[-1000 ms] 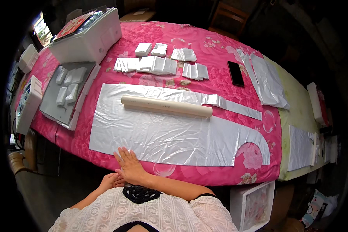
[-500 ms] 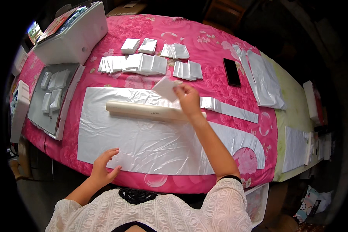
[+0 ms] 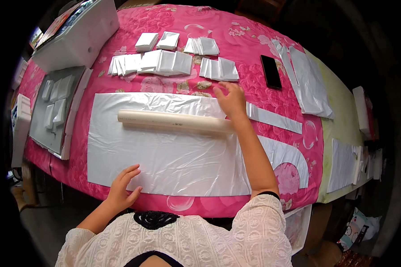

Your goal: The person repeatedly unrolls clear plastic wrap, places small rectangular items onto the film, folds the wrap around each item, and sets the wrapped units aside on a pink tablecloth. The process is repeated multiple times with consistent hand motions.

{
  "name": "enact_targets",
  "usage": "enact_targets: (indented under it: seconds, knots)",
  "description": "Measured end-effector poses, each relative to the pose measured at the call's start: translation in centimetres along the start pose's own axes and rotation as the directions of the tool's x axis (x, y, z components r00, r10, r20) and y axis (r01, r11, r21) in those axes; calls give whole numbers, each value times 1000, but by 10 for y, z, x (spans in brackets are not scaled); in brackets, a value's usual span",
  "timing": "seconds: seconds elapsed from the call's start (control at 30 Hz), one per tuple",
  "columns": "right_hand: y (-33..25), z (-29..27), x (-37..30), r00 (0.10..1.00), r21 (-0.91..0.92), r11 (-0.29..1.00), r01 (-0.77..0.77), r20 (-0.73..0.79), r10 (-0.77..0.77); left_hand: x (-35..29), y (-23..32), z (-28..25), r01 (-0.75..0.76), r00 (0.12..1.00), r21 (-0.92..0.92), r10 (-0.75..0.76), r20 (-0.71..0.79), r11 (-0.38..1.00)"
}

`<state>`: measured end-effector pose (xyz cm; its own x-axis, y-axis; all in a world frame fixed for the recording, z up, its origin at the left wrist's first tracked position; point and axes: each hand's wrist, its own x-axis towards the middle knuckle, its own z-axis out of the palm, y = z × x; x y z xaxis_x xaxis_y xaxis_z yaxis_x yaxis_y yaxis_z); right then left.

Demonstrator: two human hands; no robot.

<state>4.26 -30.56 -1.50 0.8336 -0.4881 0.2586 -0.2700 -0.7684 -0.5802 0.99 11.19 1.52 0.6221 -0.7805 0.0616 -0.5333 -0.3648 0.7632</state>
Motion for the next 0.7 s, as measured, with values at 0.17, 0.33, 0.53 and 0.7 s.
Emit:
enact_targets:
  seconds: [0.17, 0.33, 0.53, 0.7]
  knots:
    - [-46, -40, -128, 924, -98, 974, 206, 348, -160, 16, 1, 23, -59, 995, 37, 56, 80, 998]
    - [-84, -29, -217, 872, 150, 976, 160, 442, -211, 36, 7, 71, -110, 994, 172, 111, 4, 979]
    - [18, -57, -226, 934, -158, 949, 272, 280, -221, 58, 25, 102, -225, 974, 220, 213, 76, 949]
    - [167, -148, -221, 984, -371, 913, -167, -125, 129, 74, 47, 127, -348, 931, 233, 306, 200, 908]
